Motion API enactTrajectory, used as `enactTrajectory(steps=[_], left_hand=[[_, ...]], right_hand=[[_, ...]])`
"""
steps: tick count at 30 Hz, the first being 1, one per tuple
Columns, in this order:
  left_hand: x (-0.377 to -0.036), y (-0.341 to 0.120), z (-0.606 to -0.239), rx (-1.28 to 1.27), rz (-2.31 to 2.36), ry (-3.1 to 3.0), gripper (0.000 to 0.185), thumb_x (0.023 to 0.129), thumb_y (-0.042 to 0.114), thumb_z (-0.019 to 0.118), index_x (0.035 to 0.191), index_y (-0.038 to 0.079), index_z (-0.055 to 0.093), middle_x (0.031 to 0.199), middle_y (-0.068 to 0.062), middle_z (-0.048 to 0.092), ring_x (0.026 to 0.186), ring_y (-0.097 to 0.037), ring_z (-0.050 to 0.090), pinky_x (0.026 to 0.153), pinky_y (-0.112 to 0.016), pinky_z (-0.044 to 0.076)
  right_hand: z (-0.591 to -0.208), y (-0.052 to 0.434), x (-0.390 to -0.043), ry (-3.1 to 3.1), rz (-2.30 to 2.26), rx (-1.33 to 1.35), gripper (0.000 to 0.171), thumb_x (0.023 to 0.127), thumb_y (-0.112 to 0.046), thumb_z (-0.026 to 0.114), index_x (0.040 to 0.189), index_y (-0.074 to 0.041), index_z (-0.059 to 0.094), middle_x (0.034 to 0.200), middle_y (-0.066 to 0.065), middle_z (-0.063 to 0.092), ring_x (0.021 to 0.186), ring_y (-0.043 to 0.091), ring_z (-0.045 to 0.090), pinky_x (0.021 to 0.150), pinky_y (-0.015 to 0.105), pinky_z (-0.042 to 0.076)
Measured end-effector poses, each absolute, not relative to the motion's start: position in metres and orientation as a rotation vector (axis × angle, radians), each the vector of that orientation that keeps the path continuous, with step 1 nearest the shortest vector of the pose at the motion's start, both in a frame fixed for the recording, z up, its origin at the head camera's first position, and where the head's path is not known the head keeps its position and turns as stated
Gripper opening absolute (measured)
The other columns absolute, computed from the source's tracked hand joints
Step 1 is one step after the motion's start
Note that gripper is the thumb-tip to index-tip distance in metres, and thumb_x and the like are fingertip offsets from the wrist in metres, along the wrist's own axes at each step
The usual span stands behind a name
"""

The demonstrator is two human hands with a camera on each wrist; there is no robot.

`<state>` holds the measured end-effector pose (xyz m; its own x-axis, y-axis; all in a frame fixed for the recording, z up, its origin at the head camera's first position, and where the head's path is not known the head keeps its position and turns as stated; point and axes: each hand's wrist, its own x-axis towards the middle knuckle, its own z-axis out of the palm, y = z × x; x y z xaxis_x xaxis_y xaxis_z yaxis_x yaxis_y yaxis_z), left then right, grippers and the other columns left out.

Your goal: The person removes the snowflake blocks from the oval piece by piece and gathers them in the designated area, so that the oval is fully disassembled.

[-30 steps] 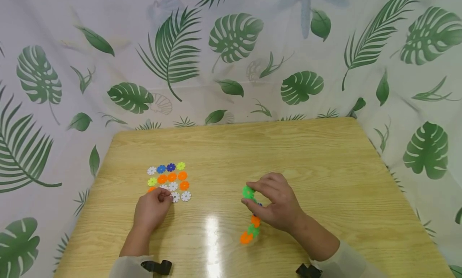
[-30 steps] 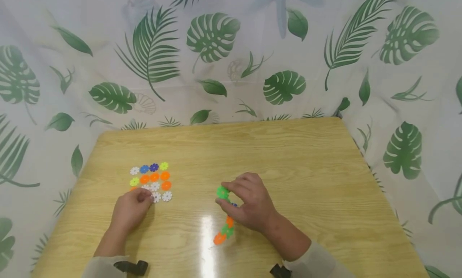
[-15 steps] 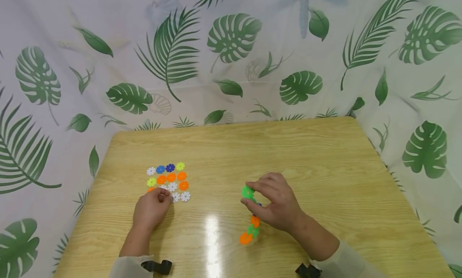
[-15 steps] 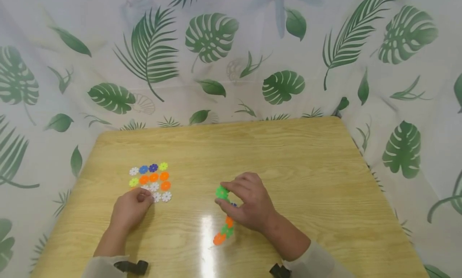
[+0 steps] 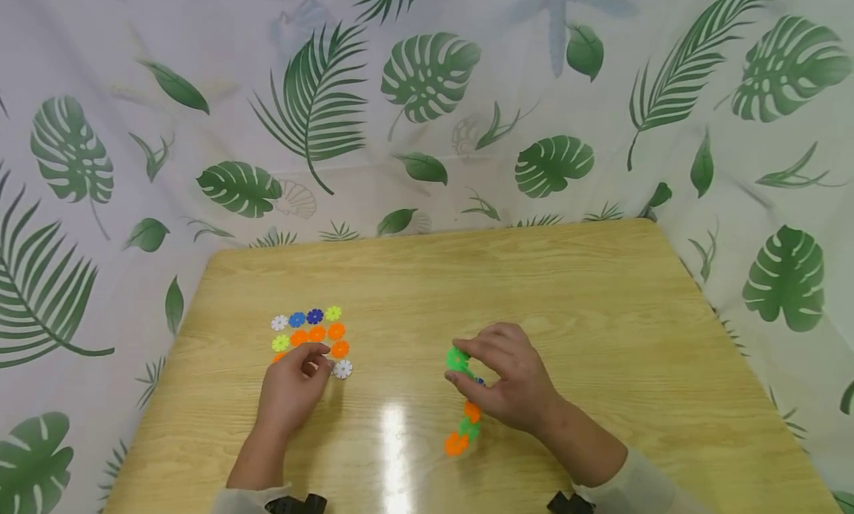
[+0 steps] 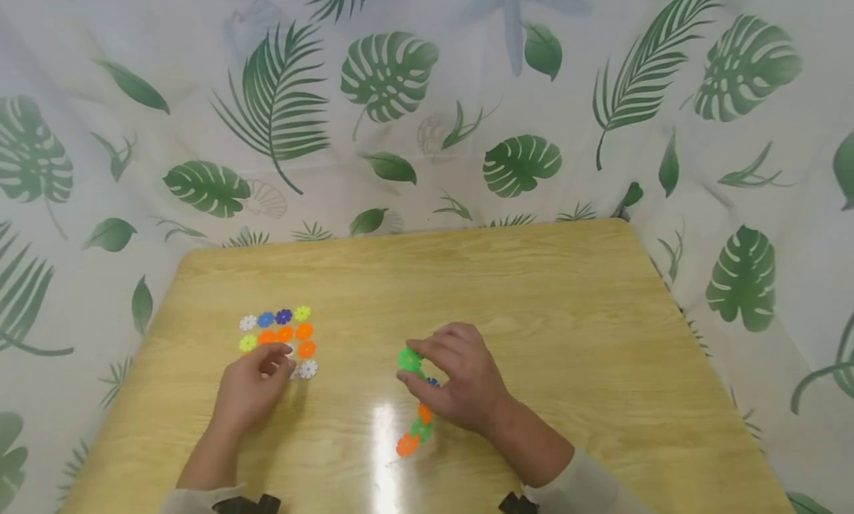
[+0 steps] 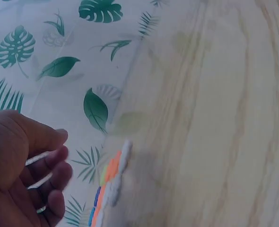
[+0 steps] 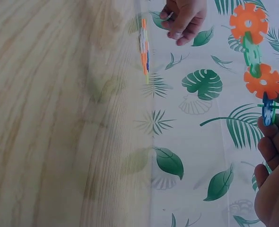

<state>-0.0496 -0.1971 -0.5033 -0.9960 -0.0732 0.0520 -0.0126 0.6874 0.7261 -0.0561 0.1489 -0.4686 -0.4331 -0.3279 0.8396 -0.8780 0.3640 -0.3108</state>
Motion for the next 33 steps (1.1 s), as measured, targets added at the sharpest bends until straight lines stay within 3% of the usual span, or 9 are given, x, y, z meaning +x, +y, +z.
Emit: enactTrajectory(steps=[7, 14, 21, 26, 33], left_hand=[[-0.049, -0.180, -0.496, -0.191, -1.292, -2.628, 0.034, 0.088, -0.006, 0.075, 0.116, 0.014, 0.074, 0.101, 0.001, 0.062, 0.078, -0.017, 0.053, 0.069, -0.032, 0.051], [-0.046, -0.155, -0.490, -0.399, -1.517, -2.513, 0.040, 0.088, -0.011, 0.073, 0.113, 0.020, 0.073, 0.101, 0.002, 0.063, 0.082, -0.017, 0.057, 0.074, -0.034, 0.054], [-0.044, -0.125, -0.478, -0.616, -1.737, -2.474, 0.022, 0.097, 0.006, 0.073, 0.115, 0.018, 0.073, 0.105, 0.002, 0.069, 0.099, -0.019, 0.067, 0.085, -0.041, 0.058], [-0.044, -0.107, -0.467, -0.689, -1.793, -2.457, 0.010, 0.103, 0.017, 0.068, 0.110, 0.017, 0.075, 0.103, 0.003, 0.072, 0.096, -0.017, 0.067, 0.085, -0.038, 0.057], [-0.043, -0.092, -0.460, -0.762, -1.817, -2.461, 0.008, 0.101, 0.020, 0.071, 0.099, 0.019, 0.078, 0.095, 0.009, 0.074, 0.087, -0.015, 0.067, 0.080, -0.035, 0.056]], right_hand=[[-0.468, 0.148, -0.055, -1.934, 1.033, 1.050, 0.034, 0.096, -0.033, 0.075, 0.107, -0.002, 0.078, 0.092, 0.001, 0.076, 0.082, 0.021, 0.065, 0.083, 0.044, 0.046], [-0.466, 0.146, -0.056, -1.944, 1.021, 1.080, 0.033, 0.095, -0.033, 0.076, 0.108, -0.003, 0.078, 0.095, 0.002, 0.077, 0.084, 0.021, 0.066, 0.082, 0.046, 0.047], [-0.466, 0.145, -0.057, -1.964, 0.984, 1.106, 0.034, 0.095, -0.036, 0.076, 0.112, -0.007, 0.079, 0.098, 0.001, 0.077, 0.087, 0.022, 0.065, 0.082, 0.046, 0.046], [-0.466, 0.143, -0.058, -1.958, 0.978, 1.131, 0.035, 0.094, -0.036, 0.078, 0.112, -0.006, 0.079, 0.096, 0.001, 0.076, 0.087, 0.022, 0.064, 0.082, 0.045, 0.045], [-0.466, 0.140, -0.057, -1.955, 0.956, 1.155, 0.035, 0.094, -0.036, 0.079, 0.112, -0.006, 0.080, 0.093, 0.000, 0.074, 0.087, 0.021, 0.062, 0.082, 0.045, 0.045]])
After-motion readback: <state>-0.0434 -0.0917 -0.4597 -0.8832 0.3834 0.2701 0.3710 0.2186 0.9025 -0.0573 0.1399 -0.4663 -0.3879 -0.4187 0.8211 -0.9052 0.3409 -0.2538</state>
